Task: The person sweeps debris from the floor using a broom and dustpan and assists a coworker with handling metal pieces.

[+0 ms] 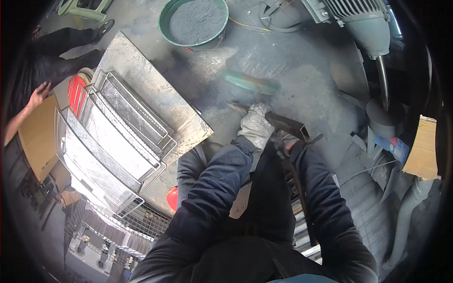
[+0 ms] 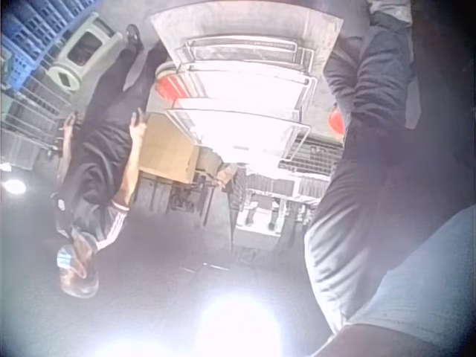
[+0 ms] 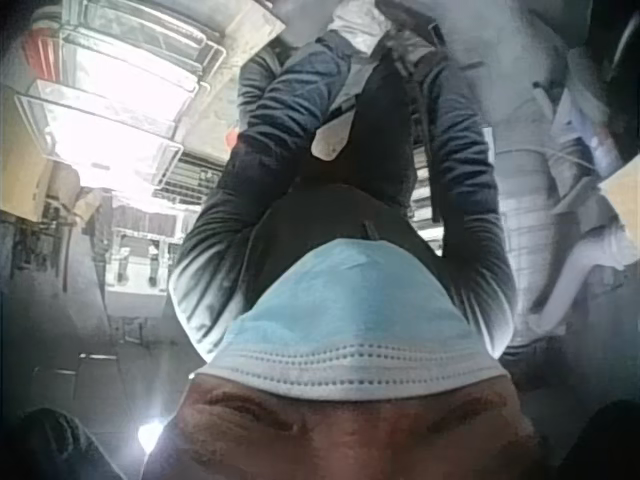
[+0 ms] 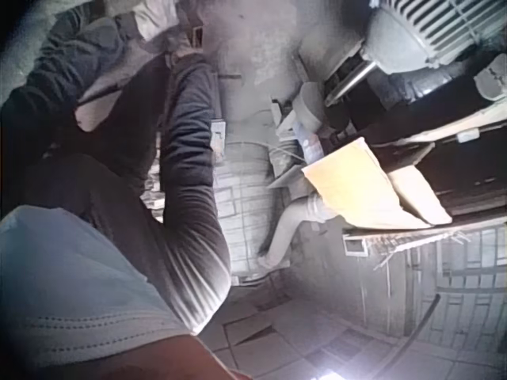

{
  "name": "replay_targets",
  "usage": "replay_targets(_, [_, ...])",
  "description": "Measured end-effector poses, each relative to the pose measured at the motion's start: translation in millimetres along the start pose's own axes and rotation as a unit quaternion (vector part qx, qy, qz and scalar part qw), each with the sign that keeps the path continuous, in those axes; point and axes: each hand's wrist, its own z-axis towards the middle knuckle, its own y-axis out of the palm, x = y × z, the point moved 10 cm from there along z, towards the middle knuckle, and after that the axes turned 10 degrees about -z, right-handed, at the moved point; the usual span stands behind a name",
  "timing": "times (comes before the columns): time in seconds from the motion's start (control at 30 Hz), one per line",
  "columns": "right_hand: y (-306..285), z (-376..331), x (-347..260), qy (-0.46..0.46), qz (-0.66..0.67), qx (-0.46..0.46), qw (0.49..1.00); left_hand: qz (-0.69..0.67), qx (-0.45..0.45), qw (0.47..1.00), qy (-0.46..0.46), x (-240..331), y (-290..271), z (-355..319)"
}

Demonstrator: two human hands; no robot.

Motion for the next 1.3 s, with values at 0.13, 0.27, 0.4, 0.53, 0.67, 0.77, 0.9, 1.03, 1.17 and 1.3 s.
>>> replay_targets(0.13, [51.4,14.5,19.2,-0.093,0.150,-0.001,0.984,-0.005,0.029,0.998,0.050,-2.1,-3.9,-5.7])
replay_targets(0.27, [48.0,-57.3,4.1,-0.062,0.108,0.031,0.992,0.156,-0.061,0.986,0.001,3.2,-4.9,2.9])
replay_targets(0.4, [23.8,-125.4,25.0,-0.029,0.163,0.136,0.977,-0.077,-0.071,0.992,0.064,-51.8,17.6,16.5])
replay_targets(0.53, [-11.5,-152.6,76.8,-0.145,0.171,0.203,0.953,-0.052,-0.001,0.995,0.082,-105.8,19.4,40.3])
replay_targets(0.67, [-31.5,-184.0,176.7,-0.012,0.121,0.226,0.967,0.000,0.000,0.998,0.060,66.1,-66.3,3.0])
replay_targets(0.77, [-38.5,-187.1,223.3,-0.074,0.223,0.202,0.951,-0.161,0.131,0.974,0.091,145.7,-107.5,-50.5])
replay_targets(0.9, [-38.7,-209.6,234.1,-0.076,0.241,0.164,0.954,-0.265,0.195,0.940,0.087,209.4,-141.5,-92.3])
replay_targets(1.03, [-34.7,-251.6,231.6,-0.035,0.270,0.129,0.953,-0.376,0.207,0.892,0.139,263.9,-176.6,-112.0])
replay_targets(1.17, [-28.7,-298.4,173.2,-0.079,0.260,0.182,0.945,-0.510,0.211,0.812,0.189,309.9,-214.4,-107.1])
replay_targets(1.3, [-16.1,-305.8,85.0,-0.040,0.213,0.138,0.967,-0.548,0.228,0.767,0.241,303.5,-281.9,-92.0])
